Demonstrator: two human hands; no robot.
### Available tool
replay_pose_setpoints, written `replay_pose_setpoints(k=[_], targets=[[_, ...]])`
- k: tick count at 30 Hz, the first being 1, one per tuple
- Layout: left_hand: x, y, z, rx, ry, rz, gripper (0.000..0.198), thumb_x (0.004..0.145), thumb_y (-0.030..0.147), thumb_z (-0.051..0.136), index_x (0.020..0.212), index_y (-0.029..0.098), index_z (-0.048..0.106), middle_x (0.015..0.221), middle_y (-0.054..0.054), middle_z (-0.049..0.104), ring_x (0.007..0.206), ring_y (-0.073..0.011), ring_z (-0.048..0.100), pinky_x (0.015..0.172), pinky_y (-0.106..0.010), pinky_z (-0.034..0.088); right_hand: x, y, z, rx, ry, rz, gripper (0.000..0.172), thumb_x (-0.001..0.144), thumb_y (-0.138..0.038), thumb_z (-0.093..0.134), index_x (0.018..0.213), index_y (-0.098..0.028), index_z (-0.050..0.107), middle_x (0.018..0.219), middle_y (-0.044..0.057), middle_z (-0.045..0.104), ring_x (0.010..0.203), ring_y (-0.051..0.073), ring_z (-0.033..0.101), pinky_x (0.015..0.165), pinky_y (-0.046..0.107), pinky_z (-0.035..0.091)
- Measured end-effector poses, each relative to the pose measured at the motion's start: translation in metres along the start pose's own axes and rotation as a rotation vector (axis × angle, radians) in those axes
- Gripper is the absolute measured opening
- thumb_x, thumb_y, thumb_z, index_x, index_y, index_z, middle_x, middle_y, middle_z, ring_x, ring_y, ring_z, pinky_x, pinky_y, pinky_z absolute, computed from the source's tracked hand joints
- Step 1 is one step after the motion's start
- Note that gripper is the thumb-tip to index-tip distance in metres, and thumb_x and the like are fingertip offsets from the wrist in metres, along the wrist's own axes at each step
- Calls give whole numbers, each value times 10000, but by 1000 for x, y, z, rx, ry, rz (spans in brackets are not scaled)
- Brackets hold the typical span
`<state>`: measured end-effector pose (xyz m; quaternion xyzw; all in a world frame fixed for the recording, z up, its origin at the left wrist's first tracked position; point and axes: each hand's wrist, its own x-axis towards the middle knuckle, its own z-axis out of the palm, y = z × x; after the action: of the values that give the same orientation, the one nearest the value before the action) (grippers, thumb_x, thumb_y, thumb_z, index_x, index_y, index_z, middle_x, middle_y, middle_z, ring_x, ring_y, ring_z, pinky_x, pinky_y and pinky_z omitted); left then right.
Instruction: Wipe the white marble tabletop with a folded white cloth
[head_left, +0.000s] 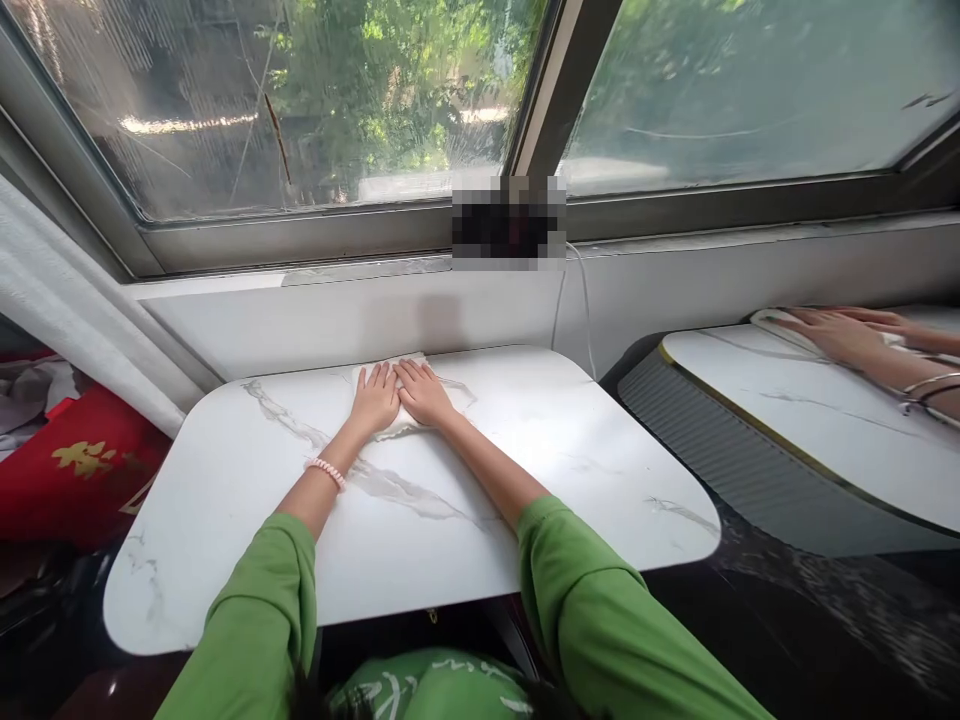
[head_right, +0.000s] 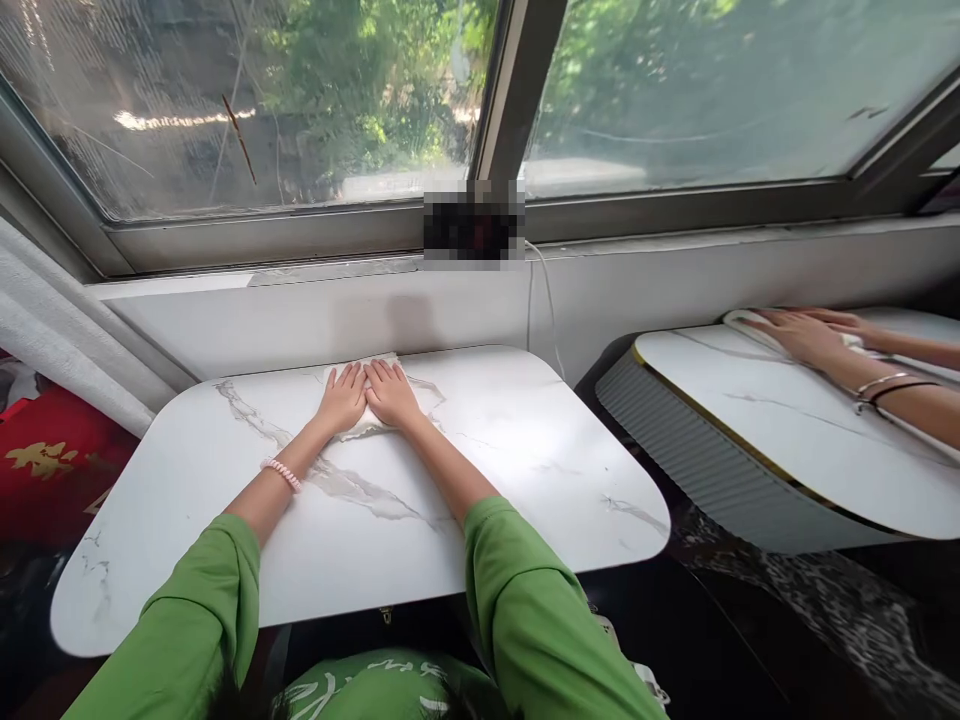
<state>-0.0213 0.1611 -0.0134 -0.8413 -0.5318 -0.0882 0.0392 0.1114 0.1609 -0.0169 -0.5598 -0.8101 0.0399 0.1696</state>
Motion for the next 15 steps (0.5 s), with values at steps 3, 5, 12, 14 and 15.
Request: replay_pose_setpoints(k=[3,5,12,14,15], targets=[[-23,7,-4,-2,-12,25,490,942,232,258,1400,86,352,1488,-138,300,1384,-245,240,1139,-479,117,-24,-11,-4,-18,-27,5,545,900,-219,282,1421,-69,335,1492,116,308,1385,220,230,1135,397,139],[-46,14,-8,-1,-3,62,489,943,232,252,1399,90,355,1487,-136,304,1385,-243,238,1137,-485,128,-48,-22,-6,-36,-24,4,553,902,-223,280,1427,-56,320,1494,127,298,1389,233,222,1137,414,140],[-154,52,-32,25,26,122,491,937,217,263,1391,65,372,1483,-147,304,1385,-272,234,1131,-505,151,-152,-70,-19,-8,9,-97,556,904,-236,306,1432,-62,318,1493,142,286,1398,258,198,1137,472,174],[-181,60,-39,30,41,121,494,937,219,270,1397,67,365,1489,-141,294,1390,-278,215,1132,-507,151,-175,-84,-22,39,25,-120,562,901,-239,323,1439,-75,309,1499,135,273,1405,253,170,1143,480,166],[-192,62,-42,31,46,121,495,937,219,275,1402,69,359,1491,-138,289,1393,-278,205,1134,-503,152,-183,-89,-23,71,28,-123,565,900,-237,328,1440,-76,305,1502,134,266,1409,250,155,1146,481,160]])
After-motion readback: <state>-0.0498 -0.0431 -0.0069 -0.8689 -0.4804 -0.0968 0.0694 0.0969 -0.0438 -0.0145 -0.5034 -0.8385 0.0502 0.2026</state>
